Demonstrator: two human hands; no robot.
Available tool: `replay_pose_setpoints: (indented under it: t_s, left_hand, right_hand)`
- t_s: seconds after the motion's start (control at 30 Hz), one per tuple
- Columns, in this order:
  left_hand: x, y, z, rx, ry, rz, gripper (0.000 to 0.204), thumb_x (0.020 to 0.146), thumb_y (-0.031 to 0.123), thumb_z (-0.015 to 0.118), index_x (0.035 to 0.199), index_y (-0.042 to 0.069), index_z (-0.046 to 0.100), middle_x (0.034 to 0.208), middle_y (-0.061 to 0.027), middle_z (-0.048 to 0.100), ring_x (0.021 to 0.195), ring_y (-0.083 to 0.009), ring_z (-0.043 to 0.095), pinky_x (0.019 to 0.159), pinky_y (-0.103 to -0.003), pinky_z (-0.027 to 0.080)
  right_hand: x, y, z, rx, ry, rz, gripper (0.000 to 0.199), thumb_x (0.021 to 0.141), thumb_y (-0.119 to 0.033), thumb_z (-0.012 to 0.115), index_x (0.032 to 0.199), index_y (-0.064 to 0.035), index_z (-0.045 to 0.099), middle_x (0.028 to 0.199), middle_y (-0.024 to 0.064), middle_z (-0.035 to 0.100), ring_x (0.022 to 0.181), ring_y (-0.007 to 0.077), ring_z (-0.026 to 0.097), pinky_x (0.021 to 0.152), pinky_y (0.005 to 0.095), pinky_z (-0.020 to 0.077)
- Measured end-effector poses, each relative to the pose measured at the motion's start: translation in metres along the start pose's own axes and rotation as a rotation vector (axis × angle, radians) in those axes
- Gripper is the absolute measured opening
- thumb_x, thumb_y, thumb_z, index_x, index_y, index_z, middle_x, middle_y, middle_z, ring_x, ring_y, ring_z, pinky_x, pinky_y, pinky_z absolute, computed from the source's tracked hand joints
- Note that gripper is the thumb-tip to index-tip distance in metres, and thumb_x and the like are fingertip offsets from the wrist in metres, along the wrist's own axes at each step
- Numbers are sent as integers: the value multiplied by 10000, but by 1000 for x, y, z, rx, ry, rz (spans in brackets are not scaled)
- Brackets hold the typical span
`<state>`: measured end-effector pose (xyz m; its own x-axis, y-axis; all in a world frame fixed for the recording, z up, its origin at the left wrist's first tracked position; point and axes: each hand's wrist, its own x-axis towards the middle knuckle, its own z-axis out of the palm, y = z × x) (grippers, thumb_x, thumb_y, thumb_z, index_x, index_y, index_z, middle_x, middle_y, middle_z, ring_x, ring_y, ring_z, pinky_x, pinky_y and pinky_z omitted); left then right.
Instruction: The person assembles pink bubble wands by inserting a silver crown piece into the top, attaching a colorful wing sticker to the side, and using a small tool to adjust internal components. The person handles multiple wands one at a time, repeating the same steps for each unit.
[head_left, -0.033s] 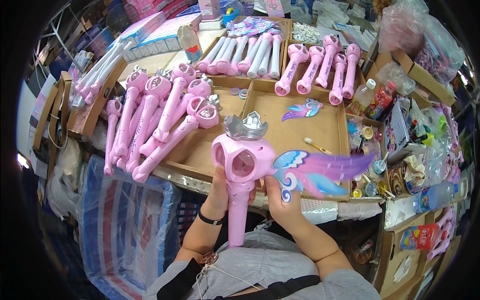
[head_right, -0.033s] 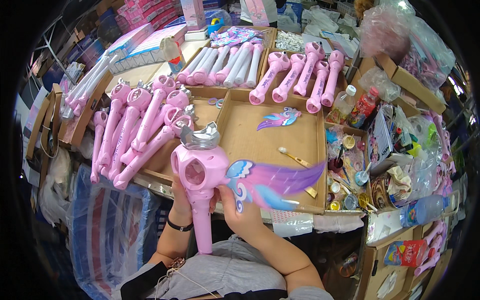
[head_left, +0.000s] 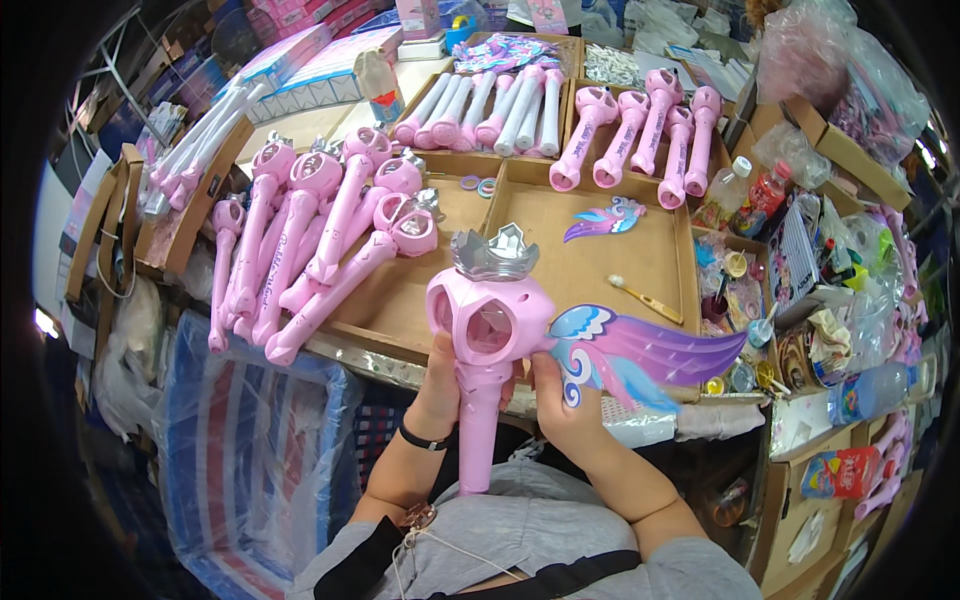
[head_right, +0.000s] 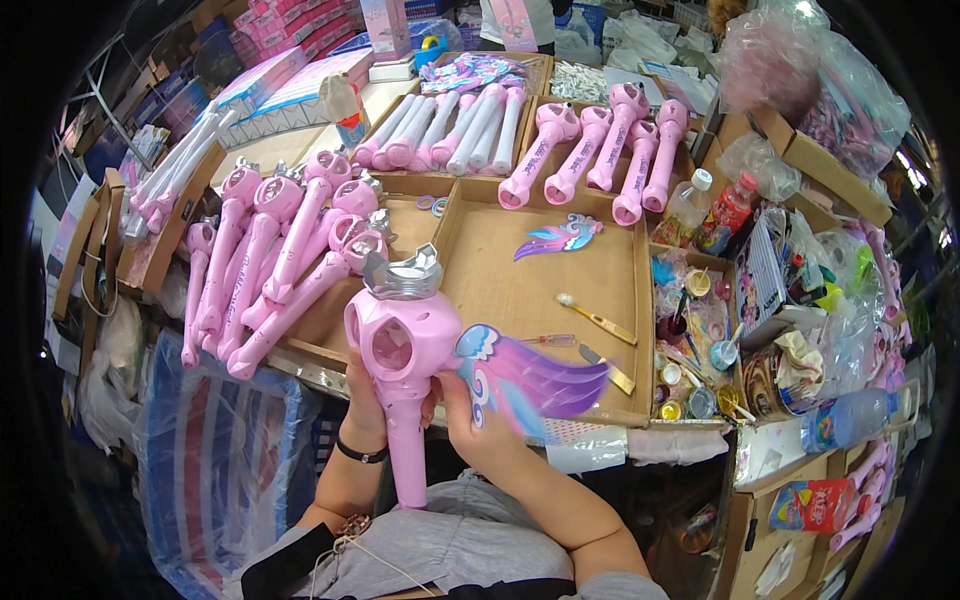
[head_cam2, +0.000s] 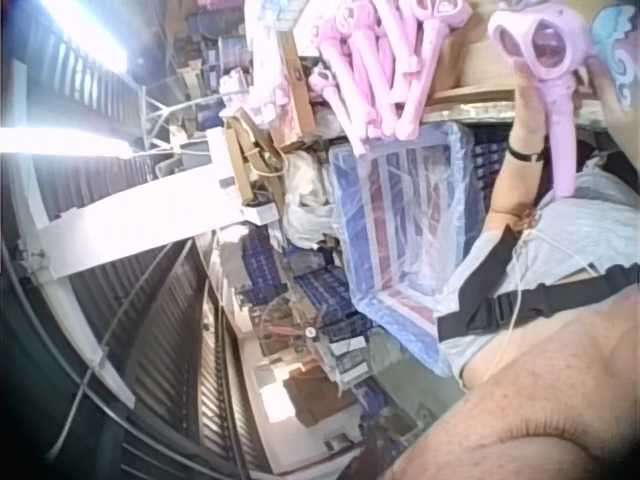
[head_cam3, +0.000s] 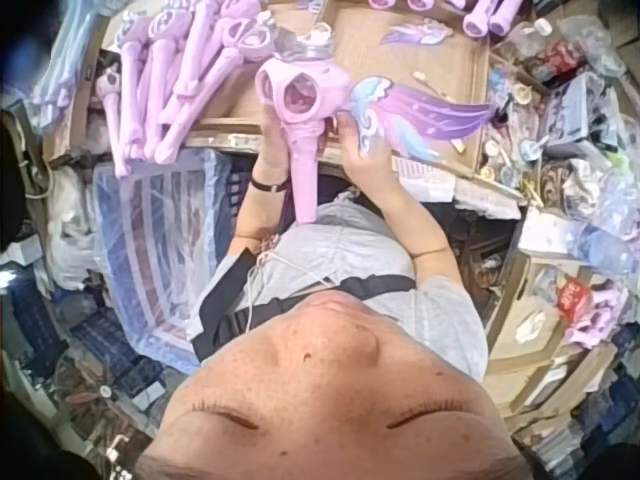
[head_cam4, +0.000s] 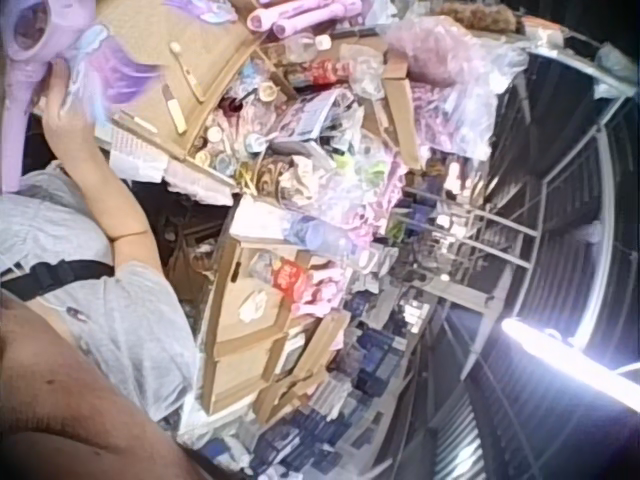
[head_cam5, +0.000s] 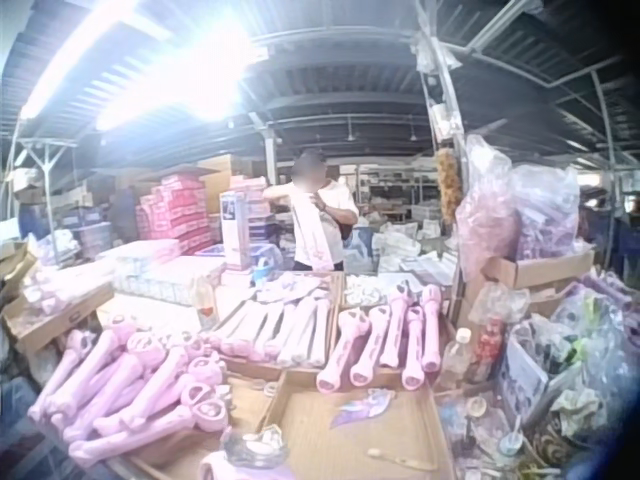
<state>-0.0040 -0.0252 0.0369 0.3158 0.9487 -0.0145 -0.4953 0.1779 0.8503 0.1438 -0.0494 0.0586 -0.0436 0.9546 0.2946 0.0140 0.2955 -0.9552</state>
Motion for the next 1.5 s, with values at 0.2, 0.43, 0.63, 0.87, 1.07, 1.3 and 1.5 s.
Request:
replay_pose_setpoints:
  t_s: [0.2,0.43,0.63,0.87,1.07,1.3,1.5]
  left_hand:
    - [3,1,-2,17,-11,-8,837,745,784,402,1042,12,529,718,-93,604,502,-143,587,409,-248,491]
    - [2,-3,-9,9,10,-8,837,755,783,380,1049,13,526,715,-93,606,479,-147,579,389,-252,485]
    - [23,10,-25,-6,168,152,778,802,727,382,1100,19,499,789,-104,610,548,-156,591,452,-261,504]
    - [37,9,-1,-128,373,336,910,738,809,318,1144,9,469,842,-104,588,678,-186,600,581,-294,511]
    - [29,9,-3,-28,115,147,1052,626,903,306,1112,-14,479,699,-95,560,544,-183,568,456,-272,463]
    - [23,-6,6,46,100,47,750,822,599,531,1271,21,368,1012,-117,573,794,-189,614,644,-306,524]
    - [13,-21,10,211,120,172,757,865,394,608,1392,38,197,1244,-96,444,1053,-143,495,841,-274,458]
  right_hand:
    - [9,15,5,30,-11,-25,219,965,-135,423,853,1,553,676,70,563,617,149,538,581,287,432]
    - [14,11,-14,2,-149,90,243,960,-202,459,830,-21,557,647,27,535,609,126,519,536,285,402]
    - [-19,12,-27,379,-256,442,230,948,-208,493,787,-56,554,610,-14,502,546,64,462,491,226,356]
    - [-59,74,0,568,-431,573,251,948,-256,475,964,-32,589,878,53,602,822,149,559,740,286,447]
    - [-44,42,-8,75,-391,320,183,951,-141,445,969,-12,575,833,28,589,764,115,546,680,264,448]
    - [-7,6,-15,-153,78,-123,124,903,-64,508,850,-2,602,723,76,601,640,166,582,576,296,449]
    - [-3,24,-5,-169,256,-107,28,847,-18,563,840,-2,585,675,100,603,560,213,581,492,309,425]
